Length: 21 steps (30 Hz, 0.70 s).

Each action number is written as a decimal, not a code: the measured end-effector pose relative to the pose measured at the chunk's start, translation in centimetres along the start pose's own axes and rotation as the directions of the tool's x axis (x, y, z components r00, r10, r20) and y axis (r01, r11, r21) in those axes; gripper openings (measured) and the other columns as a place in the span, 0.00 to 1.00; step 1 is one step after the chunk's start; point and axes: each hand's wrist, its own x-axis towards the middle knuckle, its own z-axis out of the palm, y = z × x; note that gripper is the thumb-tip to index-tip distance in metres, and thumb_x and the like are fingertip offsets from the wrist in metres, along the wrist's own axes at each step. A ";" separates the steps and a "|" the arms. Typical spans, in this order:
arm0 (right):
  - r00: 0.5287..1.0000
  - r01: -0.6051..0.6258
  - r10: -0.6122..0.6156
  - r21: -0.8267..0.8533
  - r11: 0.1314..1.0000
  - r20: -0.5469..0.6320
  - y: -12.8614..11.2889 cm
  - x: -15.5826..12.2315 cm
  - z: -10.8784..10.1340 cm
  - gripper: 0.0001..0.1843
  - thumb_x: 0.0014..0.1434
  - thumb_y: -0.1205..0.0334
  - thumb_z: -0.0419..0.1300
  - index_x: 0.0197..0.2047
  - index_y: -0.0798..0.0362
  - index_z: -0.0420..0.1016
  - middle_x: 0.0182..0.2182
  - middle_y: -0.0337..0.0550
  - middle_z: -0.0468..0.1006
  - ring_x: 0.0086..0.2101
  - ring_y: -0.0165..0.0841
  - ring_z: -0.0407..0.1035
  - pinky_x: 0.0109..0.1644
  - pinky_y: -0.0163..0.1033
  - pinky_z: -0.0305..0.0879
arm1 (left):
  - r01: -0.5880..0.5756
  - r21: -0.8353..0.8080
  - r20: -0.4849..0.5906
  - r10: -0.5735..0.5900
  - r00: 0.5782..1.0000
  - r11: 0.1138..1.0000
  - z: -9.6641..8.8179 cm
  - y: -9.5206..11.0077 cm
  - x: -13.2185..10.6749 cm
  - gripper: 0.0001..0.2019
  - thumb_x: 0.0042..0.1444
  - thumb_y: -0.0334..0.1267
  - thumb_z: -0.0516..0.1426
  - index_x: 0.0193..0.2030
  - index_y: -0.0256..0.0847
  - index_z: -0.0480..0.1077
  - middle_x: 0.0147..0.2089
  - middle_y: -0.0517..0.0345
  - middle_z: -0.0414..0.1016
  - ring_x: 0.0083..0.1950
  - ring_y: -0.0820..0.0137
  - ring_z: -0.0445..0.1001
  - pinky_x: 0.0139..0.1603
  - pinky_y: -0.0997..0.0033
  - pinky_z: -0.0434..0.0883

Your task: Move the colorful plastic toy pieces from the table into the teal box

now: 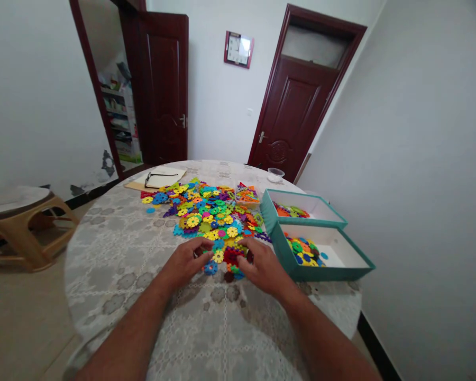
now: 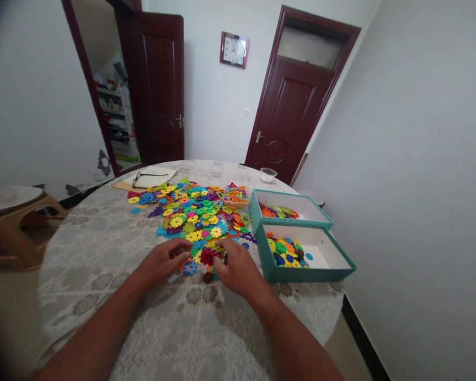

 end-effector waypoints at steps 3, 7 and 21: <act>0.996 -0.088 0.087 -0.077 0.993 -0.028 0.6 1.2 -3.9 0.15 0.63 0.62 0.60 0.53 0.51 0.77 0.42 0.44 0.83 0.36 0.36 0.75 0.45 0.39 0.68 | -0.037 0.121 -0.005 0.038 0.999 0.992 -0.2 -0.5 0.0 0.14 0.61 0.48 0.60 0.46 0.41 0.77 0.38 0.55 0.79 0.37 0.65 0.75 0.39 0.67 0.70; 0.970 -0.210 0.160 -0.298 0.931 -0.183 4.6 4.7 -8.7 0.16 0.63 0.62 0.59 0.53 0.55 0.77 0.45 0.50 0.83 0.41 0.39 0.75 0.49 0.40 0.66 | -0.097 0.293 0.062 0.082 0.995 0.951 -0.1 -0.7 -0.3 0.13 0.61 0.47 0.59 0.46 0.41 0.76 0.44 0.53 0.78 0.41 0.64 0.75 0.43 0.66 0.70; 0.915 -0.358 0.185 -0.507 0.784 -0.360 10.4 8.4 -11.6 0.18 0.65 0.63 0.58 0.56 0.60 0.77 0.55 0.63 0.78 0.54 0.47 0.72 0.57 0.45 0.64 | -0.118 0.480 0.165 0.043 0.985 0.869 -0.3 -0.3 -0.9 0.11 0.59 0.45 0.61 0.46 0.45 0.74 0.47 0.54 0.76 0.49 0.61 0.73 0.49 0.66 0.68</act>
